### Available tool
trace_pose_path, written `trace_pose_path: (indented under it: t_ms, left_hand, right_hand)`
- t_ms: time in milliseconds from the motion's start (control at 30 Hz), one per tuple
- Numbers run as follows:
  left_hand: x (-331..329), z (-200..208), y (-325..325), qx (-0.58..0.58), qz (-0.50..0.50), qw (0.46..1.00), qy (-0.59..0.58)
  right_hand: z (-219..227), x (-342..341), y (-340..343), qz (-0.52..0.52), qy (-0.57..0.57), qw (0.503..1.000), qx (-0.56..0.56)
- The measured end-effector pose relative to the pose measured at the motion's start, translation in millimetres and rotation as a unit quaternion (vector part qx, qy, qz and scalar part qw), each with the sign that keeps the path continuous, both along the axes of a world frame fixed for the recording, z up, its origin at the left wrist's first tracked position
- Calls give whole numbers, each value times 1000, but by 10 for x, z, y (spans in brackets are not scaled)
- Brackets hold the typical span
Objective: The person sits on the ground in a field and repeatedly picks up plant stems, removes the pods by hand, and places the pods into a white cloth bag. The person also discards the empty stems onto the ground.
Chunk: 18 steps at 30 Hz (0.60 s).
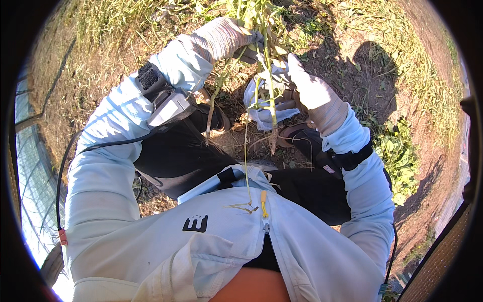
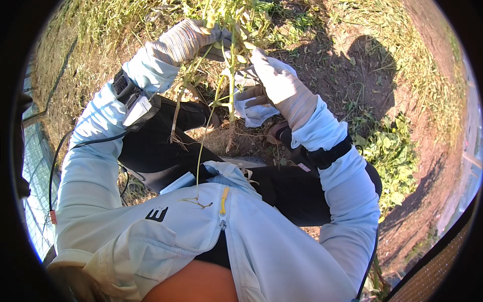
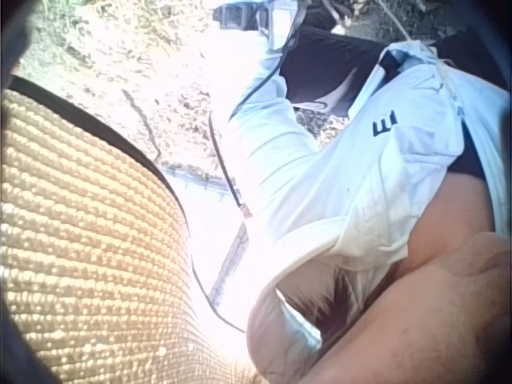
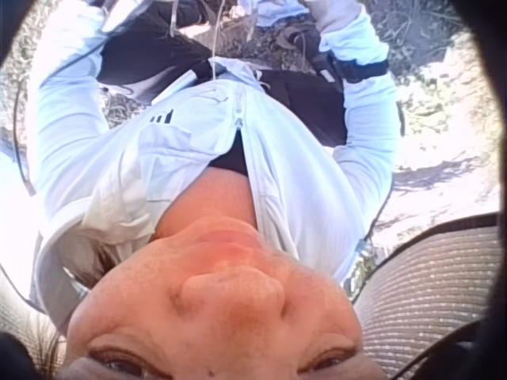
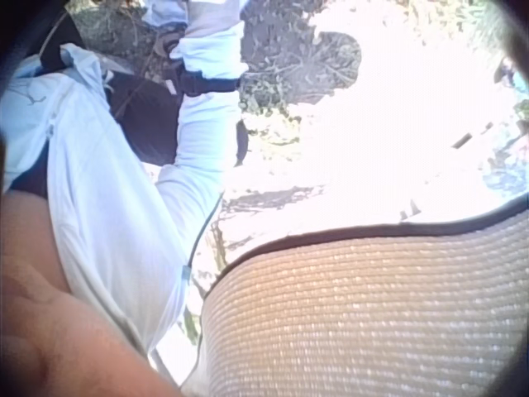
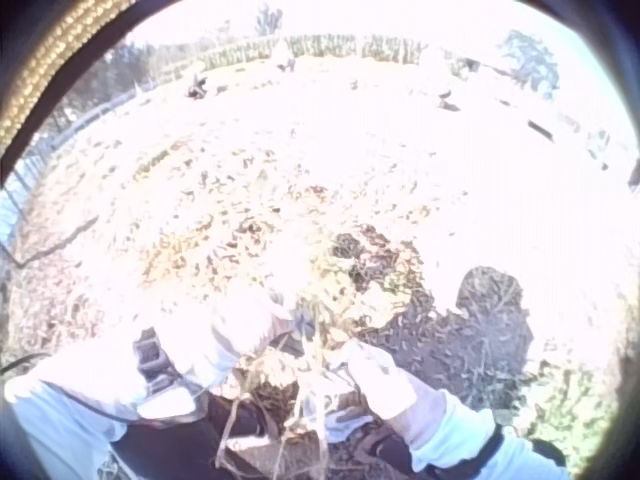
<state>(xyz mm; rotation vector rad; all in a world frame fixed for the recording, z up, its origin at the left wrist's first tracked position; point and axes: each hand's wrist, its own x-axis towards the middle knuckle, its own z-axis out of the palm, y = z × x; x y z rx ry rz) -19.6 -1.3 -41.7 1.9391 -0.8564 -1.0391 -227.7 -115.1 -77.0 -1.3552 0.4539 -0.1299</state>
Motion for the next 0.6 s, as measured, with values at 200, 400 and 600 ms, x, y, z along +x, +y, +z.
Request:
trace_pose_path:
  t_ms: [200,400,600]
  left_hand:
    - [93,-288,-6,28,-137,952,-273]
    - [213,-560,-28,21,-340,862,-374]
    - [-51,-319,-57,62,-188,952,-236]
  right_hand:
    - [34,124,68,-14,92,984,-155]
    - [363,7,283,-58,4,961,-271]
    - [302,-28,267,73,-130,824,-546]
